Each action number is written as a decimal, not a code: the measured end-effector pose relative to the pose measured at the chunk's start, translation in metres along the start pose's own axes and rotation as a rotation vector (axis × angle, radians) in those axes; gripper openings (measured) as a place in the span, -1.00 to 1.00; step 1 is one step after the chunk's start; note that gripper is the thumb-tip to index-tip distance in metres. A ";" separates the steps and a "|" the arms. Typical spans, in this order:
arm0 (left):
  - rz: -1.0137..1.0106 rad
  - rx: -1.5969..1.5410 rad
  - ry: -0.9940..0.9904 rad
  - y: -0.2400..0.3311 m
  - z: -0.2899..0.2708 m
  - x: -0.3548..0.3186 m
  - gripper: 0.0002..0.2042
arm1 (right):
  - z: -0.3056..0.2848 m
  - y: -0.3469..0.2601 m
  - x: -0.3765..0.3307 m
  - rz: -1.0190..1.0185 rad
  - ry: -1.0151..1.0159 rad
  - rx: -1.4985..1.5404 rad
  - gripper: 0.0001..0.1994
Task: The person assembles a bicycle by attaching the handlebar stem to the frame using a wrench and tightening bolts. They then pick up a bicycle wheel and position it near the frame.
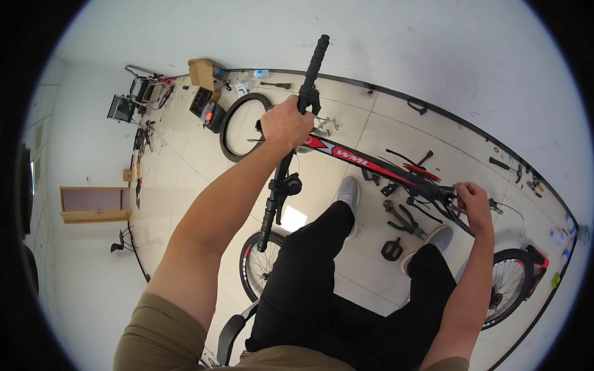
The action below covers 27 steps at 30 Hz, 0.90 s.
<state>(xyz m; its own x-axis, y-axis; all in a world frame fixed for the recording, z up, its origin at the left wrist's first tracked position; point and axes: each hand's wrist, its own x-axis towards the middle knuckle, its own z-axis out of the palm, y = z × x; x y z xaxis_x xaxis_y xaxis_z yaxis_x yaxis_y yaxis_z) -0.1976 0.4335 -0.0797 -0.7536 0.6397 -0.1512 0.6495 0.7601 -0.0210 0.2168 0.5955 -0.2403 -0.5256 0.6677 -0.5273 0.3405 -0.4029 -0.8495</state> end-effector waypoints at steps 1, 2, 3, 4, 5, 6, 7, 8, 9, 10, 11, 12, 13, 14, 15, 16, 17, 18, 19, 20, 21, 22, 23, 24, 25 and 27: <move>-0.006 -0.002 -0.004 0.000 -0.001 0.000 -0.73 | 0.000 -0.003 0.000 0.014 0.022 -0.072 -0.71; -0.011 -0.004 -0.008 0.000 -0.001 0.000 -0.73 | -0.001 -0.006 0.000 0.028 0.044 -0.144 -0.69; -0.008 -0.012 -0.012 0.000 0.000 -0.001 -0.73 | -0.002 -0.009 0.000 0.042 0.067 -0.217 -0.67; -0.006 -0.018 -0.014 0.000 -0.001 -0.001 -0.73 | 0.000 -0.017 -0.002 0.030 0.123 -0.350 -0.64; -0.006 -0.022 -0.016 -0.002 -0.001 -0.002 -0.73 | 0.007 -0.027 -0.005 0.017 0.175 -0.482 -0.61; -0.010 -0.016 -0.012 -0.003 -0.002 -0.001 -0.73 | 0.014 -0.035 -0.008 0.005 0.228 -0.614 -0.58; -0.012 -0.012 -0.008 -0.004 -0.002 -0.002 -0.73 | 0.022 -0.043 -0.012 -0.015 0.274 -0.693 -0.56; -0.015 -0.009 -0.005 -0.004 -0.001 -0.002 -0.73 | 0.030 -0.050 -0.017 -0.033 0.321 -0.773 -0.54; -0.017 -0.005 -0.001 -0.004 -0.001 -0.002 -0.73 | 0.034 -0.053 -0.020 -0.051 0.368 -0.852 -0.52; -0.016 -0.002 0.004 -0.004 -0.001 -0.001 -0.72 | 0.033 -0.054 -0.020 -0.036 0.361 -0.809 -0.53; -0.014 0.001 0.009 -0.003 -0.001 0.000 -0.72 | 0.032 -0.053 -0.020 -0.021 0.354 -0.765 -0.55; -0.008 0.010 0.049 -0.006 0.000 0.001 -0.71 | 0.033 -0.050 -0.019 -0.006 0.349 -0.718 -0.56; 0.009 0.007 0.081 -0.006 0.003 0.002 -0.70 | 0.030 -0.043 -0.017 -0.087 0.357 -0.646 -0.58; -0.015 -0.001 0.072 -0.003 0.004 0.002 -0.69 | 0.024 -0.032 -0.017 -0.161 0.378 -0.586 -0.59; -0.012 -0.030 0.080 -0.006 0.007 0.005 -0.69 | 0.018 -0.021 -0.017 -0.235 0.399 -0.526 -0.61; -0.007 -0.037 0.077 -0.008 0.008 0.006 -0.68 | 0.015 -0.014 -0.019 -0.177 0.429 -0.400 -0.65; 0.002 -0.034 0.066 -0.003 0.006 0.005 -0.68 | 0.014 -0.009 -0.022 -0.120 0.463 -0.269 -0.68; 0.011 0.001 0.089 -0.002 0.008 0.005 -0.67 | 0.016 -0.007 -0.027 -0.030 0.477 -0.033 -0.75; -0.007 0.013 0.087 -0.006 0.012 0.011 -0.66 | 0.020 -0.005 -0.032 0.053 0.494 0.206 -0.81; 0.028 -0.006 0.129 -0.010 0.016 0.010 -0.65 | 0.025 -0.001 -0.034 0.074 0.462 0.448 -0.86; 0.030 -0.015 0.133 -0.013 0.015 0.009 -0.65 | 0.031 0.002 -0.032 0.077 0.428 0.688 -0.90; 0.044 -0.014 0.153 -0.015 0.016 0.007 -0.66 | 0.036 0.004 -0.030 0.048 0.424 0.742 -0.88; 0.032 0.002 0.133 -0.014 0.015 0.006 -0.66 | 0.038 0.004 -0.030 0.047 0.412 0.749 -0.91; 0.036 0.032 0.143 -0.012 0.015 0.005 -0.66 | 0.040 0.003 -0.027 0.048 0.389 0.806 -0.93; 0.044 0.029 0.152 -0.006 0.014 0.003 -0.68 | 0.039 0.006 -0.024 0.070 0.354 0.943 -0.90; 0.043 0.060 0.131 -0.005 0.011 0.005 -0.70 | 0.042 0.000 -0.023 0.079 0.321 0.887 -0.85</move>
<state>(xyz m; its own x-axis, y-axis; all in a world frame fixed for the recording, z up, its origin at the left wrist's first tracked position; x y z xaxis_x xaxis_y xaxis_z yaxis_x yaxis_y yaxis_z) -0.2034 0.4315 -0.0916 -0.7294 0.6836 -0.0234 0.6831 0.7263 -0.0765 0.1961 0.5545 -0.2288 -0.2420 0.7052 -0.6664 -0.4200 -0.6953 -0.5832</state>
